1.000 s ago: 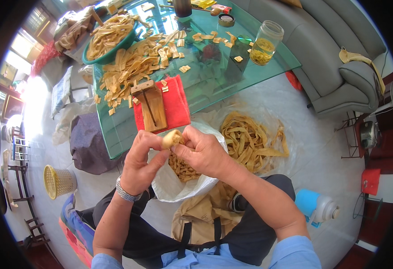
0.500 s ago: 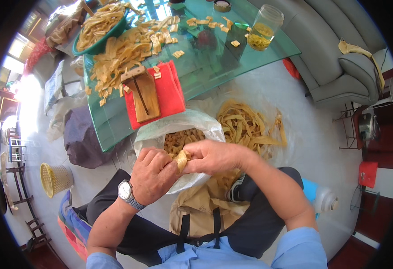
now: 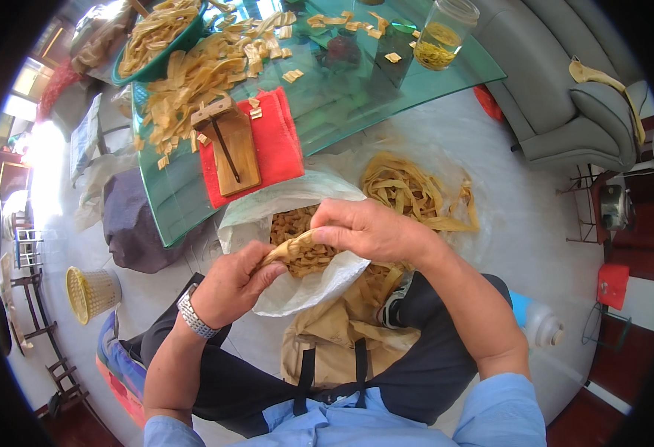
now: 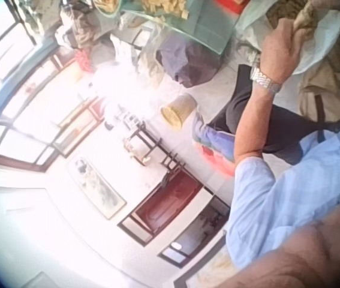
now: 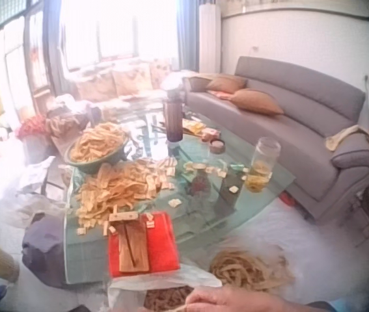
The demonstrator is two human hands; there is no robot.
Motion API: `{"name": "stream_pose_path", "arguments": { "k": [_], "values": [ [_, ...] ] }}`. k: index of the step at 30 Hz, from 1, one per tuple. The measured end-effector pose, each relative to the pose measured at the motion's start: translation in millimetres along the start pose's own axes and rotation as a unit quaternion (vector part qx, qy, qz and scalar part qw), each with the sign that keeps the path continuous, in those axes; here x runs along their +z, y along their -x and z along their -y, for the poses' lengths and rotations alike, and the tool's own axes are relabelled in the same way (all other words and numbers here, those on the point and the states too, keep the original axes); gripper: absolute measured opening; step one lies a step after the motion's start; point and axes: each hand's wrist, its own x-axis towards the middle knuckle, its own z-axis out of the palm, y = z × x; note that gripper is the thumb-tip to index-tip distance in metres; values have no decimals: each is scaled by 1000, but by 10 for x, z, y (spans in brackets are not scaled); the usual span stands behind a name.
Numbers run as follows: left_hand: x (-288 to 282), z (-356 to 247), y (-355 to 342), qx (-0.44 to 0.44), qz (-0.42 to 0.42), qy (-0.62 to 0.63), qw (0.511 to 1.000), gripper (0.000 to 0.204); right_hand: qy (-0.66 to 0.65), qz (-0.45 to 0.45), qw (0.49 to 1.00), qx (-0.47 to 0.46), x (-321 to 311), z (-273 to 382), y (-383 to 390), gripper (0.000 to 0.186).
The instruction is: The person sits on the floor and repeatedly tears dried, flat, yellowish food strips into smaller pieces by hand, placing the torn pieces into a white sack. The person also uses a small red wooden tool to assist in tearing some pieces.
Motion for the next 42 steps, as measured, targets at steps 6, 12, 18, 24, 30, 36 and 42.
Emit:
{"name": "stream_pose_path", "arguments": {
  "k": [6, 12, 18, 24, 30, 36, 42],
  "values": [
    [95, -2, -61, -22, 61, 42, 997, 29, 214, 27, 966, -140, 389, 60, -42, 78],
    [180, 159, -15, -33, 209, 142, 967, 35, 312, -23, 924, -218, 703, 67, 20, 53],
    [46, 61, 132, -19, 328, 175, 928, 37, 254, 170, 951, -51, 582, 227, 261, 38],
    [-243, -49, 90, -10, 274, 221, 936, 23, 174, 177, 968, -38, 334, 357, 199, 36],
    [-479, 33, 14, -30, 32, 258, 965, 21, 91, -1, 994, -64, 196, 625, -67, 23],
    [-705, 93, -397, 31, -210, 283, 935, 20, 129, -236, 945, -188, 73, 594, -655, 21],
    [-783, 211, -672, -12, -280, 298, 913, 19, 258, -296, 908, -143, 11, 474, -967, 34]
  ]
}}
